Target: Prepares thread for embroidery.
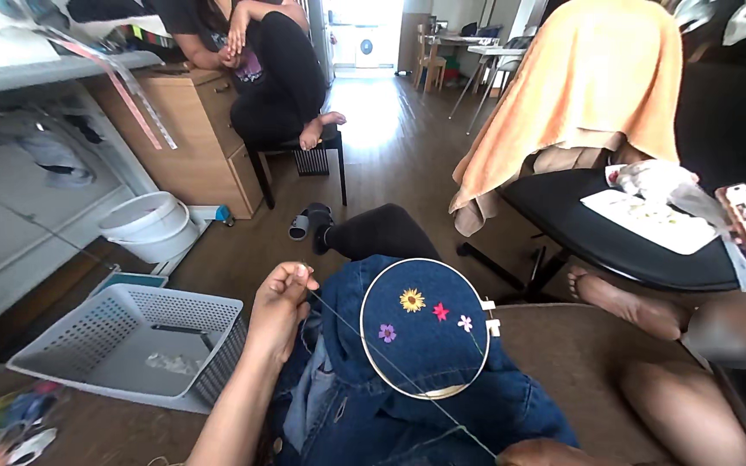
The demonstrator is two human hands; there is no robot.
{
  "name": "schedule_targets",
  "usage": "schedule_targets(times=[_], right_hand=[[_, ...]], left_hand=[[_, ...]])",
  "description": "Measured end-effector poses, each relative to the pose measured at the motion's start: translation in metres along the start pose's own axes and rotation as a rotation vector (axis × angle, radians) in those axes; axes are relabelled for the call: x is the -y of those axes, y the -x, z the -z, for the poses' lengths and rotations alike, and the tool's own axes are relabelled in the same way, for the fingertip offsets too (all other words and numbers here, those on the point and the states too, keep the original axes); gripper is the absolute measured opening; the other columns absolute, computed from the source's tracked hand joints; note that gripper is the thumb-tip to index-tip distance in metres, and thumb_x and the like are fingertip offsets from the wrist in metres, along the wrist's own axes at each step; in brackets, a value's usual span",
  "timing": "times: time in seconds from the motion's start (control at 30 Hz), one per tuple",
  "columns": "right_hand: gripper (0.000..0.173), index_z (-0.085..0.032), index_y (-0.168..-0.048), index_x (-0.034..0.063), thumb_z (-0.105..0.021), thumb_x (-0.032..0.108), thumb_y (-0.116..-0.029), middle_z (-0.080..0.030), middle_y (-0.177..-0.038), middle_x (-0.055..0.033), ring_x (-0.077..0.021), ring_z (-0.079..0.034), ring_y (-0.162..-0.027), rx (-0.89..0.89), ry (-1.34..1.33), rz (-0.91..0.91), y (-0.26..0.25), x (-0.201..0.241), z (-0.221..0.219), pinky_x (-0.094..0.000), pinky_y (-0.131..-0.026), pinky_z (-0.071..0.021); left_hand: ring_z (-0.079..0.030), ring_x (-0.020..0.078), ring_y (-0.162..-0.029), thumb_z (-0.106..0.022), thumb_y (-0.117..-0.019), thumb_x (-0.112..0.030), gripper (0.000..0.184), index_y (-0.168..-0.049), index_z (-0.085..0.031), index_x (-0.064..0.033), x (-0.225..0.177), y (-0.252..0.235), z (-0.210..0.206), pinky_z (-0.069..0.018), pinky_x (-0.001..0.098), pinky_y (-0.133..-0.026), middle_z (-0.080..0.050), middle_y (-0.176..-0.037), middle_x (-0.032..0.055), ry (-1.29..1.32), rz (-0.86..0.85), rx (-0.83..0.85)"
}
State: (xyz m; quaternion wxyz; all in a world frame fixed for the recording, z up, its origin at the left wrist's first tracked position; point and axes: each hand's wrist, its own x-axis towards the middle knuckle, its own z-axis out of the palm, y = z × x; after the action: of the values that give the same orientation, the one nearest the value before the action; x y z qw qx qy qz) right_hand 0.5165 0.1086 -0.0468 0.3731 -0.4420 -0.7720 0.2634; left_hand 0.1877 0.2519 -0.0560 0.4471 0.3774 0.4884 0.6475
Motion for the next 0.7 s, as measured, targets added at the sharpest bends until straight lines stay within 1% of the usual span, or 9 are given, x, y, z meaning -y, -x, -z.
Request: schedule_targets(times=[0.3, 0.37, 0.43, 0.47, 0.5, 0.57, 0.6, 0.63, 0.7], right_hand=[[0.024, -0.073, -0.098, -0.0084, -0.061, 0.012, -0.1004, -0.066, -0.070, -0.0156, -0.0123, -0.049, -0.053, 0.017, 0.035, -0.050, -0.009, -0.003, 0.012, -0.0293, -0.052, -0.0428], [0.023, -0.073, -0.098, -0.0082, -0.062, 0.012, -0.1003, -0.066, -0.069, -0.0152, -0.0123, -0.049, -0.052, 0.016, 0.041, -0.058, -0.009, -0.003, 0.015, -0.0291, -0.052, -0.0429], [0.023, -0.073, -0.098, -0.0080, -0.062, 0.012, -0.1002, -0.065, -0.069, -0.0148, -0.0116, -0.049, -0.052, 0.010, 0.032, -0.063, -0.008, -0.004, 0.016, -0.0285, -0.052, -0.0426], [0.023, -0.073, -0.098, -0.0078, -0.062, 0.012, -0.1003, -0.065, -0.068, -0.0144, -0.0105, -0.048, -0.051, 0.005, 0.028, -0.068, -0.008, -0.004, 0.016, -0.0275, -0.052, -0.0418], [0.023, -0.073, -0.098, -0.0075, -0.063, 0.013, -0.1001, -0.064, -0.066, -0.0137, -0.0096, -0.046, -0.051, -0.004, 0.028, -0.073, -0.008, -0.003, 0.016, -0.0265, -0.051, -0.0405], [0.021, -0.073, -0.098, -0.0066, -0.064, 0.013, -0.0993, -0.063, -0.064, -0.0118, -0.0072, -0.044, -0.050, -0.016, 0.031, -0.072, -0.008, -0.001, 0.016, -0.0242, -0.050, -0.0390], [0.021, -0.074, -0.097, -0.0066, -0.065, 0.013, -0.0990, -0.062, -0.064, -0.0113, -0.0064, -0.044, -0.050, -0.022, 0.029, -0.064, -0.008, 0.000, 0.016, -0.0234, -0.050, -0.0387], [0.021, -0.074, -0.097, -0.0069, -0.065, 0.012, -0.0990, -0.062, -0.064, -0.0114, -0.0064, -0.043, -0.050, -0.025, 0.026, -0.055, -0.009, 0.002, 0.017, -0.0234, -0.050, -0.0384], [0.022, -0.073, -0.096, -0.0071, -0.065, 0.013, -0.0995, -0.063, -0.064, -0.0113, -0.0064, -0.045, -0.051, -0.028, 0.021, -0.039, -0.011, 0.004, 0.018, -0.0232, -0.050, -0.0388]], left_hand=[[-0.040, 0.0002, -0.049, -0.046, -0.1096, -0.020, 0.018, -0.103, -0.057, -0.0079, 0.011, -0.071, 0.010, -0.0333, 0.0140, -0.044, -0.054, -0.073, -0.0042, -0.098, 0.231, -0.094], [-0.050, 0.0031, -0.062, -0.050, -0.1086, -0.023, 0.019, -0.111, -0.060, -0.0062, 0.009, -0.068, 0.014, -0.0410, 0.0194, -0.056, -0.062, -0.087, -0.0009, -0.337, 0.142, -0.110], [-0.060, 0.0188, -0.086, -0.056, -0.1059, -0.017, 0.022, -0.116, -0.061, 0.0019, -0.003, -0.052, 0.021, -0.0495, 0.0405, -0.077, -0.066, -0.103, 0.0129, -0.518, -0.114, -0.097], [-0.062, 0.0211, -0.088, -0.059, -0.1040, -0.017, 0.022, -0.116, -0.060, 0.0017, -0.011, -0.037, 0.022, -0.0514, 0.0440, -0.079, -0.065, -0.102, 0.0138, -0.565, -0.249, -0.100], [-0.062, 0.0174, -0.085, -0.059, -0.1031, -0.020, 0.021, -0.114, -0.059, -0.0013, -0.019, -0.015, 0.020, -0.0530, 0.0400, -0.076, -0.063, -0.099, 0.0097, -0.588, -0.362, -0.092], [-0.063, 0.0067, -0.079, -0.060, -0.1009, -0.028, 0.020, -0.105, -0.062, -0.0088, -0.029, 0.038, 0.011, -0.0552, 0.0289, -0.070, -0.063, -0.090, -0.0016, -0.568, -0.486, 0.026], [-0.066, 0.0058, -0.081, -0.061, -0.1010, -0.031, 0.022, -0.102, -0.065, -0.0089, -0.030, 0.068, 0.004, -0.0578, 0.0286, -0.073, -0.067, -0.090, -0.0024, -0.570, -0.494, 0.157], [-0.069, 0.0099, -0.087, -0.060, -0.1021, -0.029, 0.025, -0.101, -0.069, -0.0049, -0.030, 0.095, -0.004, -0.0588, 0.0324, -0.079, -0.071, -0.093, 0.0023, -0.593, -0.468, 0.325], [-0.070, 0.0246, -0.106, -0.057, -0.1040, -0.021, 0.029, -0.111, -0.071, 0.0036, -0.025, 0.136, -0.023, -0.0549, 0.0439, -0.097, -0.073, -0.109, 0.0157, -0.632, -0.361, 0.637]])
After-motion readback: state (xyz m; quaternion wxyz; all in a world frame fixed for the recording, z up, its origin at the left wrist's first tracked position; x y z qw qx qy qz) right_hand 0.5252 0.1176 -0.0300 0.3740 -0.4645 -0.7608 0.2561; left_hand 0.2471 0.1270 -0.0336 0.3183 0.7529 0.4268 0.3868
